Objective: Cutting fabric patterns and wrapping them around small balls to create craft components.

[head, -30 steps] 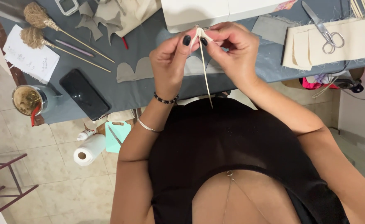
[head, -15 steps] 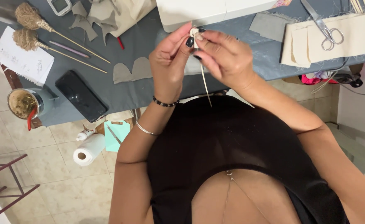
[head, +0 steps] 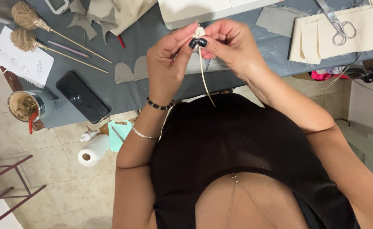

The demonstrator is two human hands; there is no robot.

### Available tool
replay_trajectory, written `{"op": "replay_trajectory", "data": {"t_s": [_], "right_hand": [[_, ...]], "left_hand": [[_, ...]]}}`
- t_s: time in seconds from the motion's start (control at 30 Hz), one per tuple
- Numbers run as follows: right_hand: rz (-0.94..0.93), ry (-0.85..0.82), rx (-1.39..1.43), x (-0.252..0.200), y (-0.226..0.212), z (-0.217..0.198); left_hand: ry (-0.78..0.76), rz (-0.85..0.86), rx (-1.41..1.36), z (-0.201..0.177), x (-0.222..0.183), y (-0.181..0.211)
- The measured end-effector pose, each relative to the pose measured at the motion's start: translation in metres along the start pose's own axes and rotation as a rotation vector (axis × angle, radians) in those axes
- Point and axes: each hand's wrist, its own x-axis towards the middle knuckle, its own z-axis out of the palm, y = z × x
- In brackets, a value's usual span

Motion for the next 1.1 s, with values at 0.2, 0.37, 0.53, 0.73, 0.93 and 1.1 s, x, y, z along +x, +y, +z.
{"op": "replay_trajectory", "data": {"t_s": [0.2, 0.37, 0.53, 0.73, 0.93, 1.1], "right_hand": [[-0.077, -0.047, -0.107, 0.000, -0.014, 0.005], [-0.154, -0.081, -0.094, 0.001, -0.010, 0.004], [-0.262, -0.032, -0.165, -0.002, -0.004, 0.003], [-0.332, 0.006, -0.330, -0.010, -0.009, 0.008], [-0.598, 0.018, -0.526, -0.017, 0.000, 0.007], [-0.368, 0.070, -0.154, -0.032, -0.012, 0.020]], "left_hand": [[0.034, -0.076, -0.173, -0.008, 0.007, -0.006], [0.056, -0.180, -0.300, -0.014, 0.010, -0.003], [0.086, -0.283, -0.342, -0.008, 0.012, -0.013], [0.022, -0.200, -0.277, -0.009, 0.009, -0.017], [-0.049, 0.102, -0.136, -0.001, 0.000, -0.021], [0.090, 0.178, -0.249, 0.013, -0.010, -0.032]]}}
